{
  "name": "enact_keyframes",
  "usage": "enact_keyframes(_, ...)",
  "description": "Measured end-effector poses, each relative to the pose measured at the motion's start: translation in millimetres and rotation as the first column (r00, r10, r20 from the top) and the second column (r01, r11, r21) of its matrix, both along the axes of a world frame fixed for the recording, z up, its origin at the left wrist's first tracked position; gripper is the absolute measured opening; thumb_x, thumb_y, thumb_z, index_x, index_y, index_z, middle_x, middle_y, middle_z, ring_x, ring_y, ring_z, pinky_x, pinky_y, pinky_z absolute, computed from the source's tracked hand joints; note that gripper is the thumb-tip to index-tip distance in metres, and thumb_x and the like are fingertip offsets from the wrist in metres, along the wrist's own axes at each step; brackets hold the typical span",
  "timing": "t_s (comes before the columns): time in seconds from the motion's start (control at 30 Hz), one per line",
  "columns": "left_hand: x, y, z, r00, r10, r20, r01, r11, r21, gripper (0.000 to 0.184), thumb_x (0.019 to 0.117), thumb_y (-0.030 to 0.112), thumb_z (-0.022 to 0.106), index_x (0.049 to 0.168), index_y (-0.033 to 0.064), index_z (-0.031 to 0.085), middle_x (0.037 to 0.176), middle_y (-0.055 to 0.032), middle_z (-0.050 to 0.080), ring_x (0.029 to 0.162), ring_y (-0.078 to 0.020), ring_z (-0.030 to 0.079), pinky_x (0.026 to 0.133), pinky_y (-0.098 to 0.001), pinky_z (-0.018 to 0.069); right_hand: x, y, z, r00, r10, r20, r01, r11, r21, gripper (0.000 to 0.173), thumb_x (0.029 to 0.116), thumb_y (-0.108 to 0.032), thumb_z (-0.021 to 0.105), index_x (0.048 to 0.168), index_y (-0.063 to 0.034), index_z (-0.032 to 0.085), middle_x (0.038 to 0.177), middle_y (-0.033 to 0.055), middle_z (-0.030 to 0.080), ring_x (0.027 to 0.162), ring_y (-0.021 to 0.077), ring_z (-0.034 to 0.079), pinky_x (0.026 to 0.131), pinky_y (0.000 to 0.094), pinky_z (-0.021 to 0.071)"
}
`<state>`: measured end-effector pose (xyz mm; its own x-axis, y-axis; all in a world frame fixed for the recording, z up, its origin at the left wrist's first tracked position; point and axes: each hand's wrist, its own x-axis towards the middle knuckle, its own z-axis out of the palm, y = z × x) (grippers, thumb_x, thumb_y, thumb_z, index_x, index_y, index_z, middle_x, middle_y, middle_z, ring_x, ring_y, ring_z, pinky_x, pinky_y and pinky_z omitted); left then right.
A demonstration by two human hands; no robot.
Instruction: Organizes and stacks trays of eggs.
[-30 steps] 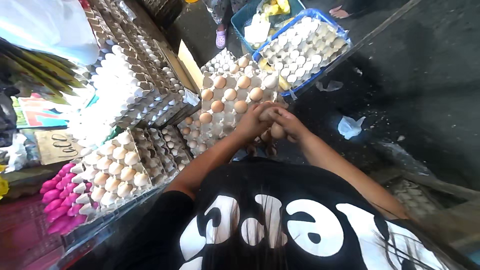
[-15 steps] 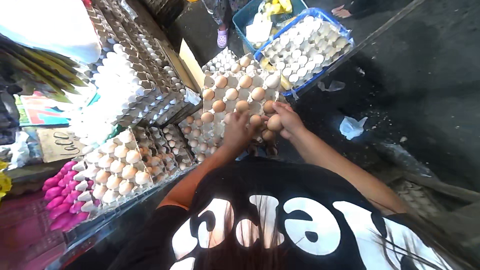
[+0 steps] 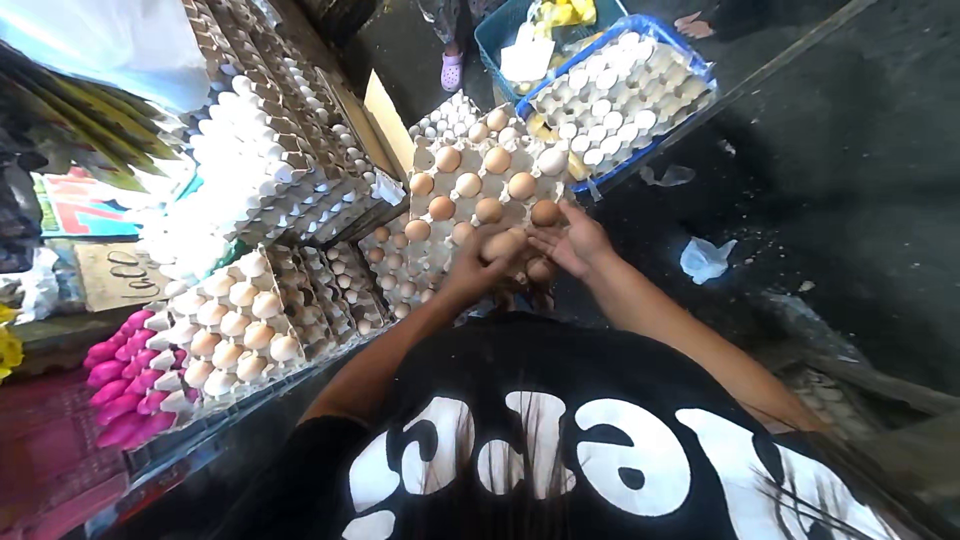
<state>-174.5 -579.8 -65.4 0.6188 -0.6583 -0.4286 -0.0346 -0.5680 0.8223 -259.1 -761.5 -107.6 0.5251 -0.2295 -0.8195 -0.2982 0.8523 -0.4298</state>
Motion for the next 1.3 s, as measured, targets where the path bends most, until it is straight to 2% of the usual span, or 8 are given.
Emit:
enact_keyframes(0.2, 29.9, 79.5, -24.5, 0.939, 0.340, 0.056, -0.340, 0.889, 0.305, 0.054, 0.0988, 0.020, 0.067, 0.144, 0.0009, 0.045, 0.118, -0.0219, 0.065, 0.091, -0.0262, 0.068, 0.083, -0.0433, 0.0573, 4.4, -2.6, -3.1, 0.999, -0.008, -0.036, 0.009, 1.000, 0.013, 0.060, 0.1096, -0.044, 0.043, 0.156, -0.0090, 0.028, 0.140, 0.0229, 0.053, 0.108, 0.0300, 0.068, 0.089, 0.0379, 0.0583)
enact_keyframes(0.53, 66.6, 72.8, -27.0, 0.879, 0.292, 0.378, -0.414, 0.860, 0.299, 0.042, 0.1034, 0.029, 0.060, 0.134, -0.0011, 0.060, 0.141, -0.0292, 0.051, 0.113, -0.0390, 0.062, 0.096, -0.0532, 0.0522, 8.5, -8.3, -4.5, 0.997, 0.053, -0.058, -0.053, 0.999, -0.007, 0.056, 0.1092, -0.042, 0.045, 0.154, -0.0095, 0.032, 0.140, 0.0229, 0.053, 0.106, 0.0308, 0.068, 0.086, 0.0395, 0.0594)
enact_keyframes(0.67, 118.6, 70.0, -66.0, 0.885, 0.465, 0.002, -0.447, 0.848, 0.284, 0.064, 0.1088, 0.048, 0.044, 0.152, 0.0003, 0.041, 0.146, -0.0276, 0.051, 0.135, -0.0373, 0.051, 0.112, -0.0549, 0.0415, 8.1, -21.3, -11.3, 0.937, 0.311, -0.158, -0.328, 0.940, -0.095, 0.057, 0.1104, -0.044, 0.041, 0.154, -0.0079, 0.033, 0.134, 0.0225, 0.061, 0.104, 0.0312, 0.069, 0.087, 0.0431, 0.0574)
enact_keyframes(0.77, 129.5, 67.3, -80.3, 0.876, 0.455, -0.158, -0.396, 0.867, 0.303, 0.062, 0.1059, 0.050, 0.050, 0.147, 0.0038, 0.047, 0.134, -0.0247, 0.059, 0.121, -0.0333, 0.060, 0.103, -0.0522, 0.0485, 6.9, -34.2, -27.3, 0.810, 0.498, -0.309, -0.573, 0.785, -0.237, 0.060, 0.1067, -0.053, 0.045, 0.142, -0.0053, 0.051, 0.112, 0.0161, 0.068, 0.084, 0.0221, 0.062, 0.075, 0.0393, 0.0495)
enact_keyframes(0.83, 127.3, 68.6, -73.8, 0.881, 0.443, -0.167, -0.388, 0.878, 0.280, 0.049, 0.1062, 0.036, 0.055, 0.142, 0.0030, 0.051, 0.125, -0.0226, 0.063, 0.111, -0.0294, 0.063, 0.097, -0.0485, 0.0511, 5.6, -36.9, -38.3, 0.758, 0.558, -0.337, -0.652, 0.662, -0.371, 0.062, 0.1059, -0.054, 0.046, 0.143, -0.0051, 0.054, 0.123, 0.0216, 0.063, 0.101, 0.0325, 0.061, 0.087, 0.0524, 0.0497)
enact_keyframes(0.9, 123.7, 69.4, -60.8, 0.903, 0.406, -0.140, -0.355, 0.889, 0.289, 0.044, 0.1048, 0.030, 0.056, 0.139, 0.0030, 0.053, 0.119, -0.0199, 0.065, 0.106, -0.0270, 0.064, 0.094, -0.0472, 0.0531, 5.5, -33.7, -45.9, 0.762, 0.573, -0.302, -0.644, 0.614, -0.457, 0.066, 0.1058, -0.055, 0.046, 0.144, -0.0007, 0.053, 0.139, 0.0300, 0.055, 0.127, 0.0454, 0.055, 0.106, 0.0656, 0.0426)
enact_keyframes(1.0, 106.7, 62.7, -33.0, 0.913, 0.400, -0.086, -0.355, 0.879, 0.317, 0.043, 0.1023, 0.026, 0.059, 0.137, 0.0001, 0.052, 0.116, -0.0216, 0.066, 0.103, -0.0291, 0.065, 0.092, -0.0494, 0.0532, 5.2, -18.9, -41.9, 0.804, 0.517, -0.294, -0.585, 0.601, -0.544, 0.064, 0.1063, -0.048, 0.050, 0.137, 0.0077, 0.053, 0.134, 0.0332, 0.057, 0.126, 0.0456, 0.055, 0.107, 0.0629, 0.0417)
enact_keyframes(1.3, 33.3, 103.1, 4.5, 0.806, 0.592, -0.030, -0.588, 0.805, 0.086, 0.052, 0.0957, 0.020, 0.069, 0.138, -0.0048, 0.051, 0.116, -0.0229, 0.067, 0.105, -0.0287, 0.067, 0.095, -0.0457, 0.0547, -13.1, 12.7, 0.5, 0.905, 0.416, -0.084, -0.376, 0.693, -0.615, 0.058, 0.1102, -0.046, 0.036, 0.136, 0.0024, 0.056, 0.127, 0.0201, 0.063, 0.113, 0.0250, 0.064, 0.097, 0.0460, 0.0539)
